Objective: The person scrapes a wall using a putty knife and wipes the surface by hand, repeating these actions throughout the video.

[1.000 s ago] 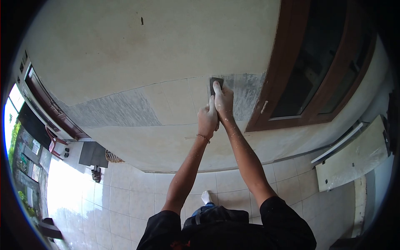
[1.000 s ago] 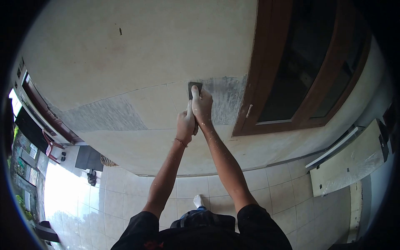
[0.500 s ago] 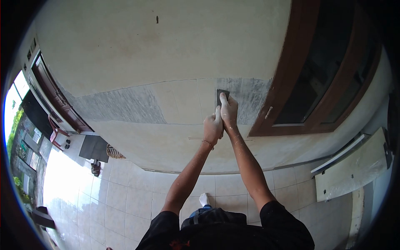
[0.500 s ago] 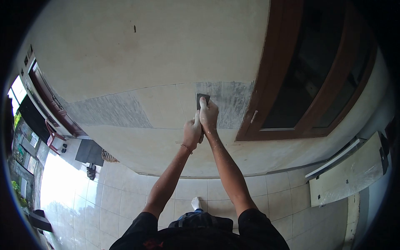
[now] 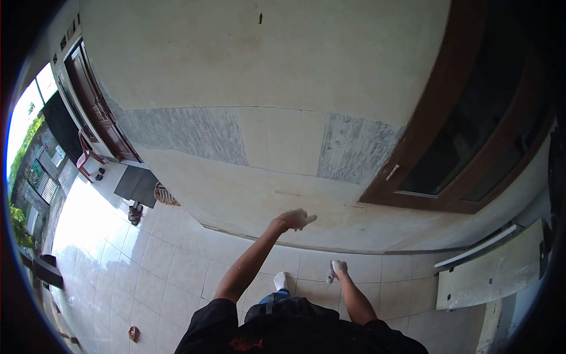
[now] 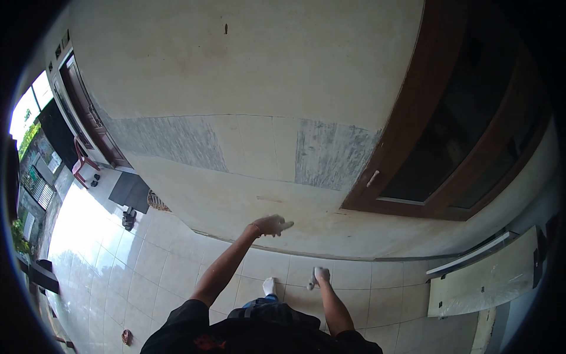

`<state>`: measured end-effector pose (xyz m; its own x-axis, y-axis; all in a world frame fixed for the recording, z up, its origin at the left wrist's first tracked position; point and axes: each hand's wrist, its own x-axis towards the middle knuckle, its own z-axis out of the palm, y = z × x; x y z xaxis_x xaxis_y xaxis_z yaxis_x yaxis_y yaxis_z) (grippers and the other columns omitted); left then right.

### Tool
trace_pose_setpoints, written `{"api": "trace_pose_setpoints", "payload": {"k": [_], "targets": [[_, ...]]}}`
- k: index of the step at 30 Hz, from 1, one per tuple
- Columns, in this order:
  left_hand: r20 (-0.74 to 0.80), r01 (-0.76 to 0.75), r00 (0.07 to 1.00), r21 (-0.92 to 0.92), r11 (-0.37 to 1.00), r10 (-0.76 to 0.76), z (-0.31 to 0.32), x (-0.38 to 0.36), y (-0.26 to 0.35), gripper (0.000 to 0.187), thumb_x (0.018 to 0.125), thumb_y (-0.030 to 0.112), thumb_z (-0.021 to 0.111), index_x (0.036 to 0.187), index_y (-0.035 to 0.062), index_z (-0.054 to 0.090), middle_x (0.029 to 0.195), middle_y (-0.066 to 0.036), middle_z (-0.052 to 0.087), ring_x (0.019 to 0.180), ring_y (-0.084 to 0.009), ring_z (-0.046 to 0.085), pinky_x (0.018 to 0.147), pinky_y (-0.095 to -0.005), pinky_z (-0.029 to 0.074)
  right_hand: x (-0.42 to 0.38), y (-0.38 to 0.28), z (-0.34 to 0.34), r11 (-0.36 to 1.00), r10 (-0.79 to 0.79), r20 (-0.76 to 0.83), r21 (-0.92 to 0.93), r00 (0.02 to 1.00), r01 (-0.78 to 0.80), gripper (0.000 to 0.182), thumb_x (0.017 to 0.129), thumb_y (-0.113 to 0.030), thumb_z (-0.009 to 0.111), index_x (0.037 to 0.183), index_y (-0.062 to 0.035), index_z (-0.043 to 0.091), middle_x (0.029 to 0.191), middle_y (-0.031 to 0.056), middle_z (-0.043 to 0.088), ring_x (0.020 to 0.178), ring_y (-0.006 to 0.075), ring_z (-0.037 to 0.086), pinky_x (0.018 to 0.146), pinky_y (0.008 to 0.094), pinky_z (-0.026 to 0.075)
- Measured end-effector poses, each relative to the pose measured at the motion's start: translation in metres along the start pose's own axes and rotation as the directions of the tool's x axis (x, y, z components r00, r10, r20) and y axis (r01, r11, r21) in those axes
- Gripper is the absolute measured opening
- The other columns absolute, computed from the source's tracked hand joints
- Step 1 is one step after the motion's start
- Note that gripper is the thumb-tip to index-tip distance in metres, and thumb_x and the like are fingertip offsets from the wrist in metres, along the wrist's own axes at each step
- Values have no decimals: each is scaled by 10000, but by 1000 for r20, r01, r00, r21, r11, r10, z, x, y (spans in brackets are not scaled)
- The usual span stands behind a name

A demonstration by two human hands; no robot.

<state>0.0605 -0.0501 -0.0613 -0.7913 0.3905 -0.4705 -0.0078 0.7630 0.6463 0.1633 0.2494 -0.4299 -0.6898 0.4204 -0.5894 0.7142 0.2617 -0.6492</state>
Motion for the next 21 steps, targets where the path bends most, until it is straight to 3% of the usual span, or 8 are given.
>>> {"api": "trace_pose_setpoints", "payload": {"k": [3, 7, 10, 12, 15, 17, 18, 21], "targets": [[-848, -201, 520, -3, 980, 104, -88, -65, 69, 387, 918, 425, 612, 983, 45, 641, 808, -163, 699, 768, -323, 696, 713, -440, 525, -51, 176, -83, 902, 388, 301, 71, 871, -426, 212, 807, -177, 598, 680, -8, 580, 654, 164, 597, 607, 359, 675, 512, 477, 544], [-909, -194, -397, 218, 956, 127, -165, -90, 117, 601, 913, 271, 593, 1419, 22, 387, 1505, -274, 282, 1397, -459, 261, 1094, -549, 251, -129, 205, -155, 820, 559, 100, 74, 823, -567, 227, 837, -197, 586, 714, -7, 581, 654, 158, 600, 576, 354, 657, 484, 486, 518], [-858, -178, -477, 306, 935, 190, -175, -7, 121, 649, 952, 288, 536, 1505, 70, 274, 1569, -274, 122, 1433, -524, 75, 1135, -607, 101, -145, 197, -163, 823, 543, 51, 166, 839, -543, 239, 859, -213, 577, 739, -6, 582, 654, 154, 601, 553, 350, 643, 464, 493, 498], [-823, -33, -283, 522, 852, 493, -120, 73, 118, 682, 959, 388, 491, 1519, 76, 256, 1583, -268, 71, 1436, -532, 13, 1134, -648, 32, -150, 194, -157, 830, 521, 33, 214, 853, -515, 248, 874, -223, 571, 756, -6, 582, 655, 151, 603, 537, 347, 634, 450, 497, 485], [-118, -314, 210, 932, 181, 970, -45, 106, 103, 614, 896, 526, 547, 1434, 245, 455, 1565, -80, 293, 1468, -287, 194, 1191, -511, 120, -152, 201, -141, 845, 479, 19, 263, 878, -466, 262, 896, -239, 562, 782, -5, 583, 655, 147, 604, 514, 343, 621, 429, 504, 465], [302, -470, 760, 867, 164, 575, -14, 102, 102, 485, 878, 488, 592, 1270, 202, 614, 1451, -95, 462, 1403, -269, 347, 1155, -457, 259, -143, 224, -127, 855, 444, 12, 295, 896, -427, 271, 911, -249, 556, 799, -4, 584, 655, 144, 606, 499, 341, 611, 415, 509, 451], [349, -450, 892, 751, 484, 287, -10, 91, 117, 433, 879, 441, 613, 1219, 175, 648, 1408, -103, 512, 1373, -272, 401, 1137, -464, 294, -136, 234, -122, 861, 416, 16, 315, 909, -399, 276, 919, -254, 553, 807, -4, 584, 655, 142, 606, 491, 339, 607, 408, 511, 445], [-298, -642, 368, 604, 473, 881, -40, 55, 132, 438, 873, 333, 644, 1258, 125, 616, 1354, -119, 558, 1303, -319, 479, 1115, -468, 325, -140, 165, -129, 894, 232, 59, 380, 971, -237, 313, 929, -282, 568, 910, 31, 576, 683, 163, 618, 499, 357, 629, 407, 496, 481]]}}
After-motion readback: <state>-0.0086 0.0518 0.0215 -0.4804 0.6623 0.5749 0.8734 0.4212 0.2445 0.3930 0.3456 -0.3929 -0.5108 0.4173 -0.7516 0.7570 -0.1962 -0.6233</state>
